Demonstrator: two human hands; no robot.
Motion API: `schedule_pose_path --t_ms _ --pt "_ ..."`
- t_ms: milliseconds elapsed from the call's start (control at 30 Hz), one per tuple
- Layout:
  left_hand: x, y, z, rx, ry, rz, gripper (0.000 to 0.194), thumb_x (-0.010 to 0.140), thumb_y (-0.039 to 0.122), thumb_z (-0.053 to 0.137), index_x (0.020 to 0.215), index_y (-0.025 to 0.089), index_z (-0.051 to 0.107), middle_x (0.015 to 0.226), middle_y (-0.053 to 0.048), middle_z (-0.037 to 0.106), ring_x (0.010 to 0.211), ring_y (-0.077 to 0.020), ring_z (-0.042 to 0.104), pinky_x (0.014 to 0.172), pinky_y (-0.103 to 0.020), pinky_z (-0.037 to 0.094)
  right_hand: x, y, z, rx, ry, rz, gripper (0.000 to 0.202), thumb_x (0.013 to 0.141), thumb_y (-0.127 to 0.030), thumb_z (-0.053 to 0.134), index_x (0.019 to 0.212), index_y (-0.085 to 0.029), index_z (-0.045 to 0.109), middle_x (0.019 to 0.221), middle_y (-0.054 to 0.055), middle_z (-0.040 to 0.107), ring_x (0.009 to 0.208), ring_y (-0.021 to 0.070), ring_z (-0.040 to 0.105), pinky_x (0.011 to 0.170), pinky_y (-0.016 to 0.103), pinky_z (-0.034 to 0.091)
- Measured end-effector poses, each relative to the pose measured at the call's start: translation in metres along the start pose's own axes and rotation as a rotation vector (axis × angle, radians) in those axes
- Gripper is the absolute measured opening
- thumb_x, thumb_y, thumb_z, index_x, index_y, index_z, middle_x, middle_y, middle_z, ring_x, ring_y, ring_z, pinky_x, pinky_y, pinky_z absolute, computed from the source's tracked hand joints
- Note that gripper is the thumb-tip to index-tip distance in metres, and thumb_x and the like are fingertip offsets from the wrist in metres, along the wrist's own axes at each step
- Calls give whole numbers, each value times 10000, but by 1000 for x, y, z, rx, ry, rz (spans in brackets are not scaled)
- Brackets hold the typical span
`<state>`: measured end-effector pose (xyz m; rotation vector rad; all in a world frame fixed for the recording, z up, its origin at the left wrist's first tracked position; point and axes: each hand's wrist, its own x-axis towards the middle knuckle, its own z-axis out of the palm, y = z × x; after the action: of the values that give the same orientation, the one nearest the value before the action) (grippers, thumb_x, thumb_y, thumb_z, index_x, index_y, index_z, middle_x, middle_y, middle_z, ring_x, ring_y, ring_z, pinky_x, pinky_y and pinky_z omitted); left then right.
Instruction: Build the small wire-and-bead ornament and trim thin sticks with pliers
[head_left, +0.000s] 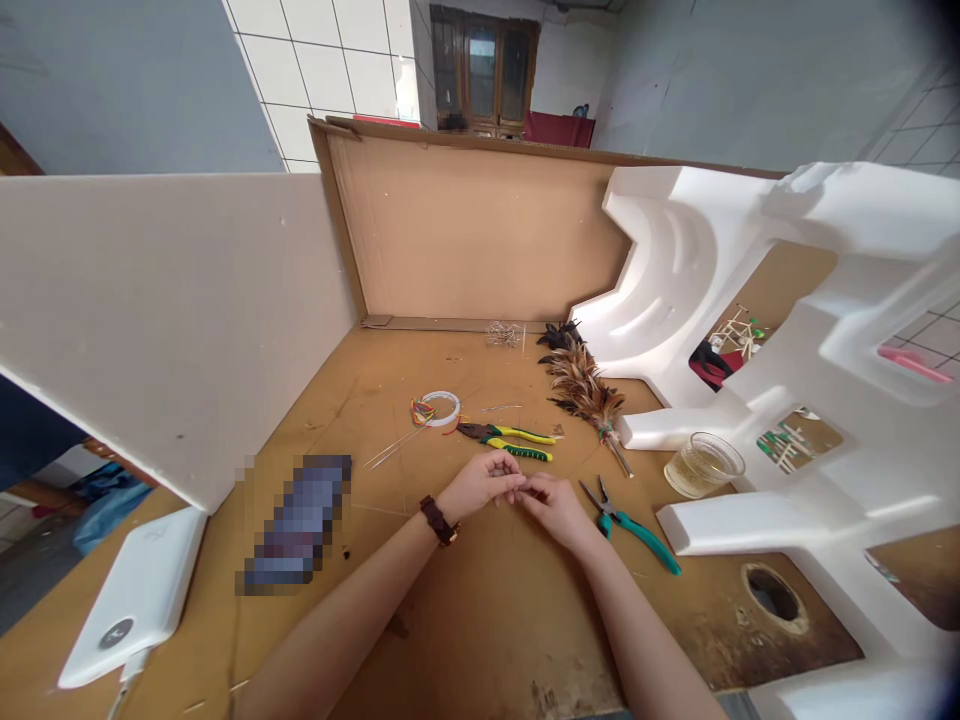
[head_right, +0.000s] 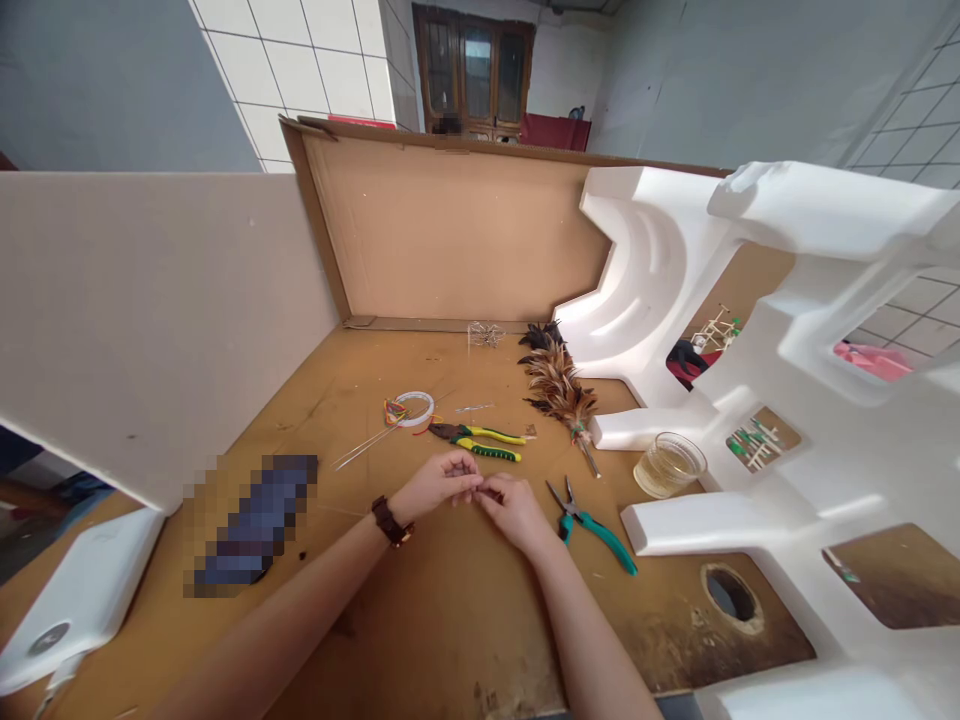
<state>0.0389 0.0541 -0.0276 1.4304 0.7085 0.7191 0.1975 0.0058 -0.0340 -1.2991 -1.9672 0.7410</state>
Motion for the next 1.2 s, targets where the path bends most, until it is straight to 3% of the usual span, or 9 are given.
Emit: schedule_pose_path --t_ms 200,333,500,667,833,967,1067,1200 --pt "4 -11 5 120 132 46 205 692 329 600 720 138 533 587 21 541 507 -76 486 442 -173 372 2 16 8 -171 73 6 181 809 -234 481 780 -183 653 716 31 621 634 132 546 596 215 388" --pt "6 -23 6 140 151 18 194 680 314 601 655 135 528 592 16 539 526 -87 503 475 -193 409 3 23 13 -198 57 21 184 797 -217 486 733 -183 655 692 29 621 624 132 549 580 211 384" --pt "6 -30 9 119 200 85 160 687 295 603 699 143 556 638 8 555 572 -92 515 521 -196 427 4 25 14 -192 91 46 185 790 -225 490 746 -182 665 699 37 621 630 141 548 588 222 392" --pt "9 -38 10 32 208 6 173 661 287 628 731 142 566 627 7 565 572 -101 525 515 -199 419 3 26 14 -99 52 66 209 796 -248 485 752 -186 680 732 43 637 667 148 553 634 236 415" --pt "8 -35 10 -1 269 52 211 647 324 649 738 143 590 692 -7 591 623 -110 525 597 -226 438 4 28 16 163 2 223 244 776 -335 505 721 -154 659 555 1 574 502 104 482 488 197 378" --pt "6 -31 12 -57 259 66 235 642 346 653 737 144 581 684 1 581 616 -108 521 620 -238 444 4 18 10 243 -92 314 314 781 -394 482 750 -131 649 551 2 581 488 103 493 490 203 389" --pt "5 -29 11 -160 256 50 246 632 341 667 741 146 563 692 7 571 657 -109 544 664 -247 455 -7 4 -8 2 -91 294 354 791 -437 454 809 -148 657 683 42 642 596 146 556 567 242 417" --pt "3 -28 8 -356 186 -66 299 621 347 685 798 154 542 695 25 540 643 -106 578 635 -260 480 -46 -8 -40 -597 79 346 433 757 -470 499 1071 -185 588 1036 123 607 962 268 521 809 356 368"
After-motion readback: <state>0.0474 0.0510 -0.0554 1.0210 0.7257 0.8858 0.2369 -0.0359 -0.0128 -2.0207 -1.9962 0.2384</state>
